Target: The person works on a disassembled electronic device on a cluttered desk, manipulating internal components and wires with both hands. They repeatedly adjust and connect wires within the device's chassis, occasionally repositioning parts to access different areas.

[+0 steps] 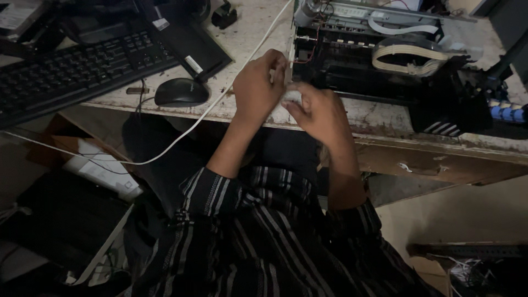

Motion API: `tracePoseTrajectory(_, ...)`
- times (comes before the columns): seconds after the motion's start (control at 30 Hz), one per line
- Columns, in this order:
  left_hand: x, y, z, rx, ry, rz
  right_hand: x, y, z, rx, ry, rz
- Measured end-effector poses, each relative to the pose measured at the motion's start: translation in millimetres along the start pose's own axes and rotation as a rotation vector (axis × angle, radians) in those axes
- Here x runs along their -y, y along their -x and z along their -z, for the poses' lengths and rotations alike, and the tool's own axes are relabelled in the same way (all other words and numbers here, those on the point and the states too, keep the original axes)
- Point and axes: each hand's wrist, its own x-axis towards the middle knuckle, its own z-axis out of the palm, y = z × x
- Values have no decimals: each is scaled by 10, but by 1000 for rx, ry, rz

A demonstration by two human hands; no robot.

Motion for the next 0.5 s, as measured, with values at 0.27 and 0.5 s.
tracePoseTrajectory(0.27,-14,9,19,41,12,-42,73,2,17,24,-62,-61)
tracePoseTrajectory(0.5,6,28,4,-4,19,-32,71,1,8,29,-37,-74)
